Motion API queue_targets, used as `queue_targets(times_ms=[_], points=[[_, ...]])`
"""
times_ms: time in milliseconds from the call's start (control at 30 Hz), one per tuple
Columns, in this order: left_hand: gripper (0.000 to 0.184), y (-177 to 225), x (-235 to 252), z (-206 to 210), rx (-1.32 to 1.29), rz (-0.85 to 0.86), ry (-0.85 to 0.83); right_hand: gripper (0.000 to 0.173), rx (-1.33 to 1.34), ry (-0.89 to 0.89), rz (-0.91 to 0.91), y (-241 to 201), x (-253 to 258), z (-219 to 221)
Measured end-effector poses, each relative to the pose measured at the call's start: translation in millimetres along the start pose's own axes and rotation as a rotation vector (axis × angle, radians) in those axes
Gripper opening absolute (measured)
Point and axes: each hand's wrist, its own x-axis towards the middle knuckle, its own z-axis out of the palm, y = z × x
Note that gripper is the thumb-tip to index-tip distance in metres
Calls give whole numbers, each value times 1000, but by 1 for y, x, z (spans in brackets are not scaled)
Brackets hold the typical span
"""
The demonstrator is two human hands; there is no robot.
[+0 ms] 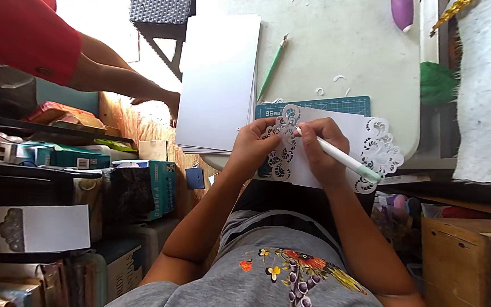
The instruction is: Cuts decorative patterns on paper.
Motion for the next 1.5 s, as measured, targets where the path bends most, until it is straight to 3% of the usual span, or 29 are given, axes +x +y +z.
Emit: queue_targets(times_ms=[700,1300,1367,1433,1500], points=[[32,0,-1,0,-29,-4,3,15,67,-45,-40,1,0,0],[20,-1,-1,1,-5,-19,28,15,76,-82,-23,1,1,0],[27,-1,-1,1,-8,-19,26,15,81,-77,-23,1,0,0],[45,-2,-1,-1,-3,1,-10,16,96,-70,-20,0,0,-1],[43,-2,0,-1,-7,20,-18,17,104,-74,-21,0,0,-1]])
